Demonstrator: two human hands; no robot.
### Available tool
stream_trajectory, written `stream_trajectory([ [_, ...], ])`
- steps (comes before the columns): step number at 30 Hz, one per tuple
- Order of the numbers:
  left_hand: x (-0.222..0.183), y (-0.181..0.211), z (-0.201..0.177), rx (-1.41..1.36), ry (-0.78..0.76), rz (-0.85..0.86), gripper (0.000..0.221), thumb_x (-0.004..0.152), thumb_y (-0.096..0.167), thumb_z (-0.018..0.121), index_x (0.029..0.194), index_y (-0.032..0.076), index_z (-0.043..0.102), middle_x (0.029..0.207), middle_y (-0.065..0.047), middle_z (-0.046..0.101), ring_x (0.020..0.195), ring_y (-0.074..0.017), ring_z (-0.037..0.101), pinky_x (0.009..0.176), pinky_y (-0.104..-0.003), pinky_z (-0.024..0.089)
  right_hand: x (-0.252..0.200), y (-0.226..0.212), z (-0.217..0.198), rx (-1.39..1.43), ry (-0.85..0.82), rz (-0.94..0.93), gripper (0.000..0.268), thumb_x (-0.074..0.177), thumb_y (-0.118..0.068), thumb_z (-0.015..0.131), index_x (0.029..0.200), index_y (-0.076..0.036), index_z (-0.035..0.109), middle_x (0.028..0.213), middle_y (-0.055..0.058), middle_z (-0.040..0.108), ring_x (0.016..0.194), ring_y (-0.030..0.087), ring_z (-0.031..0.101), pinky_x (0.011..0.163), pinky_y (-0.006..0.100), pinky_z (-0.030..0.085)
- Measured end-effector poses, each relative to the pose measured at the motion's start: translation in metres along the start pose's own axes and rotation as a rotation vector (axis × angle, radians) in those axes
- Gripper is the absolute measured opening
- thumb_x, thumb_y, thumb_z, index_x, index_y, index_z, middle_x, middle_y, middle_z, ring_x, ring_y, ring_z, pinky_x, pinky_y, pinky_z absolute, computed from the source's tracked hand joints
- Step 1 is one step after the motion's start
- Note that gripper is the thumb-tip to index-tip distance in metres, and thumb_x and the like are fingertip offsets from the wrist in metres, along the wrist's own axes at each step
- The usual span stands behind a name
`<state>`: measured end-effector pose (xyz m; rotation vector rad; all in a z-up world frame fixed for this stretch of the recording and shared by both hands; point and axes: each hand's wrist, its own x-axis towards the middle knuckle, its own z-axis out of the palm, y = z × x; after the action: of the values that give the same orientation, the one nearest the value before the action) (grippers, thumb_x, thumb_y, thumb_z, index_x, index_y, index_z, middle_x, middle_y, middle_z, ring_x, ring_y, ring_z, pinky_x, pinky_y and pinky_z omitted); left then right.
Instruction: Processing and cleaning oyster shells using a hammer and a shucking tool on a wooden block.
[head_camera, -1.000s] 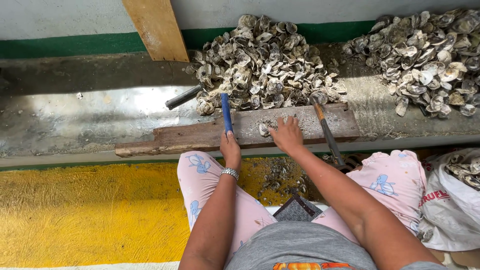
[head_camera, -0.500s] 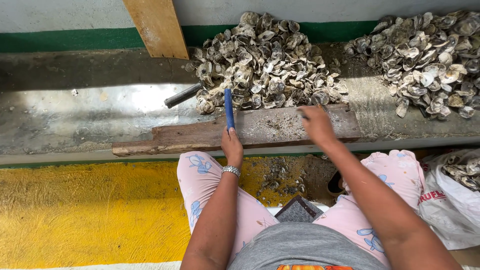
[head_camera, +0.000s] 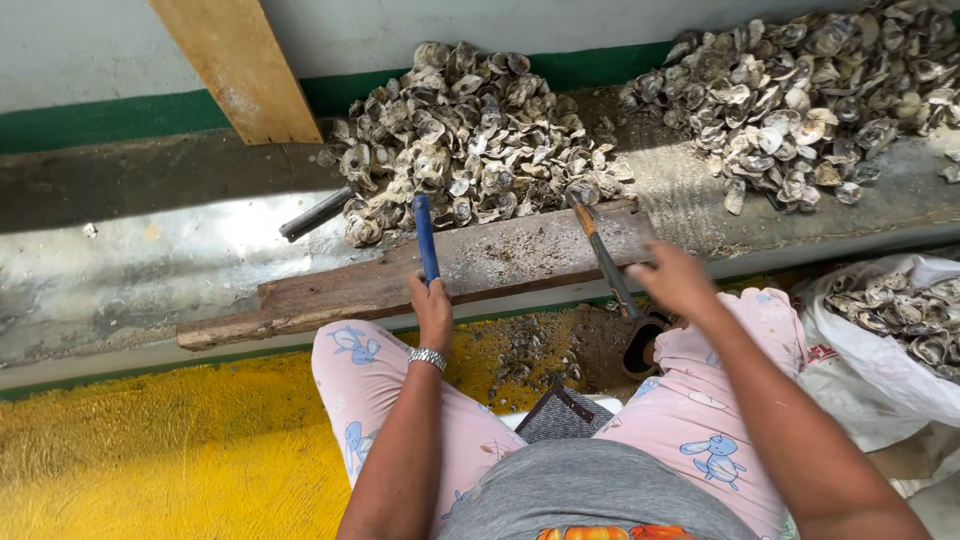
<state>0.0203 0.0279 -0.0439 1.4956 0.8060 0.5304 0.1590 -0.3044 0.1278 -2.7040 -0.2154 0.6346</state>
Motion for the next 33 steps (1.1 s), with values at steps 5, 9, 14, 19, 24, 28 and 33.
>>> stream_trajectory([
  [5, 0.001, 0.009, -0.029, -0.238, 0.063, -0.104, 0.022, 0.096, 0.015, 0.059, 0.112, 0.005, 0.049, 0.081, -0.002, 0.057, 0.059, -0.0084, 0.051, 0.051, -0.025, 0.045, 0.054, 0.009, 0.079, -0.129, -0.05, -0.026, 0.064, 0.096, -0.034, 0.068, 0.139, 0.003, 0.039, 0.101, 0.019, 0.065, 0.083, 0.028, 0.069, 0.067, 0.038, 0.058],
  [9, 0.008, -0.012, -0.051, -0.458, 0.373, -0.217, 0.027, 0.092, 0.021, 0.079, 0.085, 0.01, 0.056, 0.064, 0.0, 0.053, 0.049, -0.0084, 0.044, 0.046, -0.026, 0.035, 0.083, 0.025, 0.094, 0.414, 0.077, -0.007, 0.028, 0.097, -0.016, 0.063, 0.118, 0.001, 0.054, 0.085, 0.014, 0.065, 0.061, 0.022, 0.066, 0.051, 0.035, 0.053],
  [14, 0.006, -0.02, -0.051, -0.452, 0.575, -0.253, 0.018, 0.092, 0.023, 0.077, 0.084, 0.013, 0.066, 0.07, 0.005, 0.058, 0.058, -0.0072, 0.048, 0.053, -0.027, 0.038, 0.144, 0.063, 0.061, 0.677, 0.296, 0.133, 0.023, 0.097, -0.01, 0.062, 0.116, -0.001, 0.054, 0.086, 0.011, 0.066, 0.056, 0.014, 0.066, 0.049, 0.029, 0.057],
  [19, 0.02, -0.054, -0.052, -0.406, 0.671, -0.212, 0.013, 0.094, 0.016, 0.071, 0.103, 0.006, 0.075, 0.083, 0.003, 0.058, 0.07, -0.0113, 0.048, 0.062, -0.03, 0.041, 0.205, 0.14, 0.048, 0.53, 0.375, 0.216, 0.024, 0.099, -0.016, 0.064, 0.115, 0.001, 0.056, 0.096, 0.013, 0.068, 0.064, 0.016, 0.071, 0.058, 0.033, 0.058],
  [24, 0.028, -0.078, -0.052, -0.563, 0.641, -0.286, 0.028, 0.085, 0.009, 0.065, 0.11, 0.012, 0.077, 0.11, 0.0, 0.073, 0.097, -0.0117, 0.068, 0.084, -0.025, 0.051, 0.202, 0.136, 0.058, 0.057, 0.561, 0.254, 0.035, 0.097, -0.034, 0.064, 0.114, -0.004, 0.057, 0.109, 0.02, 0.063, 0.102, 0.034, 0.064, 0.086, 0.052, 0.05],
  [28, 0.032, -0.056, -0.045, -0.638, 0.538, -0.544, 0.022, 0.091, 0.019, 0.071, 0.112, 0.013, 0.076, 0.113, -0.002, 0.055, 0.096, -0.0194, 0.05, 0.081, -0.04, 0.043, 0.189, 0.121, 0.098, -0.042, 0.469, 0.177, 0.05, 0.107, -0.046, 0.047, 0.111, 0.0, 0.065, 0.122, 0.023, 0.064, 0.114, 0.036, 0.062, 0.096, 0.051, 0.048],
  [33, 0.032, -0.061, -0.04, -0.66, 0.507, -0.437, 0.021, 0.087, 0.02, 0.069, 0.107, 0.016, 0.075, 0.114, 0.001, 0.064, 0.105, -0.0164, 0.057, 0.088, -0.036, 0.046, 0.162, 0.1, 0.088, 0.379, 0.224, 0.224, 0.067, 0.104, -0.057, 0.049, 0.137, 0.001, 0.048, 0.138, 0.025, 0.05, 0.12, 0.041, 0.057, 0.096, 0.056, 0.051],
])
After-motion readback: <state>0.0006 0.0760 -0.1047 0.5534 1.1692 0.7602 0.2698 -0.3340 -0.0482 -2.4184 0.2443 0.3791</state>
